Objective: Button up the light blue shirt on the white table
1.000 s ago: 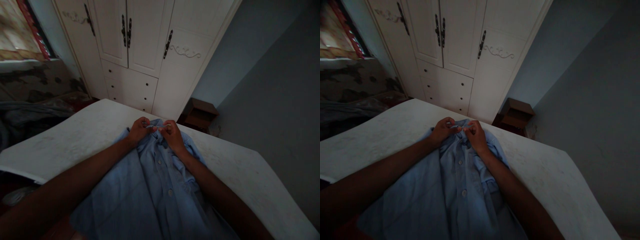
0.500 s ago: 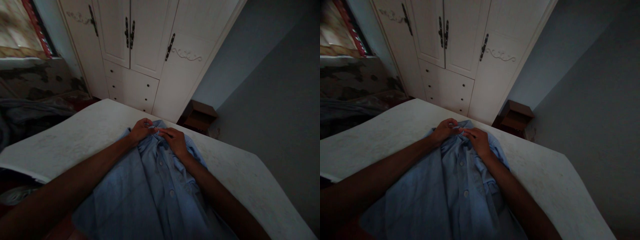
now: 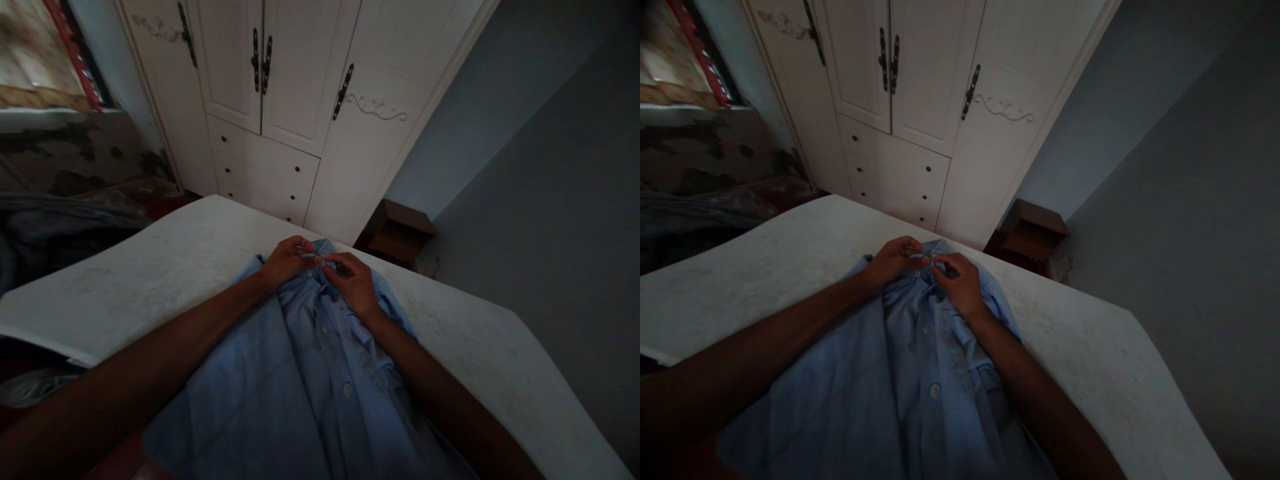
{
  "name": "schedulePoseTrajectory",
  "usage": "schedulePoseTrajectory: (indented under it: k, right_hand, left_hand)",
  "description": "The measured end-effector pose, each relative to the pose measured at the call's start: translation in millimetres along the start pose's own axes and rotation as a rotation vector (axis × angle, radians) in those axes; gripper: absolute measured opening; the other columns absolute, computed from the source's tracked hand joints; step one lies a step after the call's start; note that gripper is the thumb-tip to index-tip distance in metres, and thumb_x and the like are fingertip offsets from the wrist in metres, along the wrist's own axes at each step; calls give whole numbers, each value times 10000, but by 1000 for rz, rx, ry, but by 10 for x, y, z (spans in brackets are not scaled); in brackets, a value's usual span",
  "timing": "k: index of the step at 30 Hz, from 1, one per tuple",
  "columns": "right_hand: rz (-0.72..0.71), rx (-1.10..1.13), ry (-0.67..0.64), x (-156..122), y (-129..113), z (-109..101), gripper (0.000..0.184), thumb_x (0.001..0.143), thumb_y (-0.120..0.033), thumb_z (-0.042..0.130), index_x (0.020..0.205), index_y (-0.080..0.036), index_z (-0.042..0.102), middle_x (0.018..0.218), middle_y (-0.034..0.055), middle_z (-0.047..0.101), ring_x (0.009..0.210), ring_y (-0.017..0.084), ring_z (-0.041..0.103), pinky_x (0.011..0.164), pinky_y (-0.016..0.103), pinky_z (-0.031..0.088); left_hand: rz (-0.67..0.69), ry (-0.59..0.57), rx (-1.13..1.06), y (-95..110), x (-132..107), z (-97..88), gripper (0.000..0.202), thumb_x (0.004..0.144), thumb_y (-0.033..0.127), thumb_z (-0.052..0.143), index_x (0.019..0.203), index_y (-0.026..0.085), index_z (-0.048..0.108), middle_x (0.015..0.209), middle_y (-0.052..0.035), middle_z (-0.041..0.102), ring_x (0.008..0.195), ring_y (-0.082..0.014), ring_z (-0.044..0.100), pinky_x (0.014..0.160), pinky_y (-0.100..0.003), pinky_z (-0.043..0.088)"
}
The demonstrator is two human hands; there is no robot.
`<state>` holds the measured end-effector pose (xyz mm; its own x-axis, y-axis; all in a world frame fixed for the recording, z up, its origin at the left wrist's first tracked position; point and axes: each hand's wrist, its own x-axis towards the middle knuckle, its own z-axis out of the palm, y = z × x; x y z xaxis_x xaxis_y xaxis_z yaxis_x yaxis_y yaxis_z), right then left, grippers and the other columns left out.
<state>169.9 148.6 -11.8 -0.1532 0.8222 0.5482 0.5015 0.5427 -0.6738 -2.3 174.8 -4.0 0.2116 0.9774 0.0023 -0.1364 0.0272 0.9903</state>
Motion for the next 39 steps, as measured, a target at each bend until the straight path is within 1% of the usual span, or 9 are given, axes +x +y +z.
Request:
schedulePoseTrajectory:
  k: [6, 11, 15, 18, 24, 29, 34, 37, 39]
  right_hand:
    - [-179, -100, -17, 2, 5, -22, 126, 837, -240, 640, 943, -225, 705, 934, 42, 701, 895, 188, 646, 845, 328, 510]
    - [-209, -137, 8, -13, 24, -34, 179, 855, -294, 646, 1015, -255, 717, 974, 33, 728, 890, 192, 675, 839, 331, 536]
    - [-255, -204, -79, -18, 58, -34, 184, 883, -273, 607, 1016, -240, 729, 966, 45, 738, 857, 191, 682, 805, 321, 547]
    - [-246, -309, -145, -18, 70, -36, 218, 897, -275, 577, 1051, -217, 720, 977, 69, 733, 852, 202, 675, 796, 333, 540]
    - [-278, -397, -208, -13, 55, -52, 227, 896, -251, 543, 1053, -185, 693, 941, 80, 704, 850, 198, 636, 785, 314, 510]
    - [-287, -412, -241, 1, 29, -62, 194, 844, -194, 546, 988, -185, 677, 858, 62, 651, 793, 189, 584, 730, 298, 480]
    - [-351, -448, -226, 10, 29, -66, 180, 816, -180, 546, 952, -180, 665, 787, 46, 607, 742, 183, 544, 684, 282, 448]
    - [-419, -458, -211, 7, 45, -63, 114, 810, -169, 541, 824, -183, 653, 729, 38, 582, 706, 179, 527, 662, 280, 427]
    - [-451, -454, -192, 1, 51, -61, 130, 818, -169, 540, 721, -187, 624, 682, 31, 559, 675, 173, 512, 644, 279, 413]
  left_hand:
    - [66, -42, 90, -24, 12, -14, 369, 557, 295, 775, 795, 183, 517, 595, 43, 622, 493, -99, 548, 486, -203, 388]
    - [68, -17, 83, 18, -15, 5, 340, 557, 269, 759, 784, 177, 522, 624, 37, 630, 537, -105, 574, 521, -211, 416]
    - [57, -20, 117, 6, -13, 13, 300, 565, 223, 729, 775, 178, 521, 593, 41, 620, 523, -110, 563, 509, -217, 416]
    - [71, 0, 181, -9, -9, 10, 271, 579, 213, 719, 770, 178, 530, 579, 46, 602, 527, -114, 558, 510, -218, 409]
    - [122, 22, 312, 3, -14, 20, 234, 608, 217, 689, 761, 188, 514, 660, 26, 608, 636, -144, 592, 591, -256, 452]
    - [283, -19, 501, -22, 0, 20, 153, 646, 222, 637, 758, 186, 538, 752, 5, 611, 749, -165, 596, 709, -295, 469]
    - [344, -96, 548, -40, -7, 7, 123, 680, 209, 577, 797, 192, 544, 794, -2, 608, 796, -176, 595, 766, -319, 475]
    - [381, -111, 563, -35, -4, -2, 92, 703, 213, 555, 790, 195, 536, 799, -5, 601, 808, -173, 586, 783, -320, 467]
    - [400, -97, 539, -35, 12, -13, 90, 712, 228, 552, 791, 193, 527, 790, -3, 589, 790, -165, 573, 771, -311, 464]
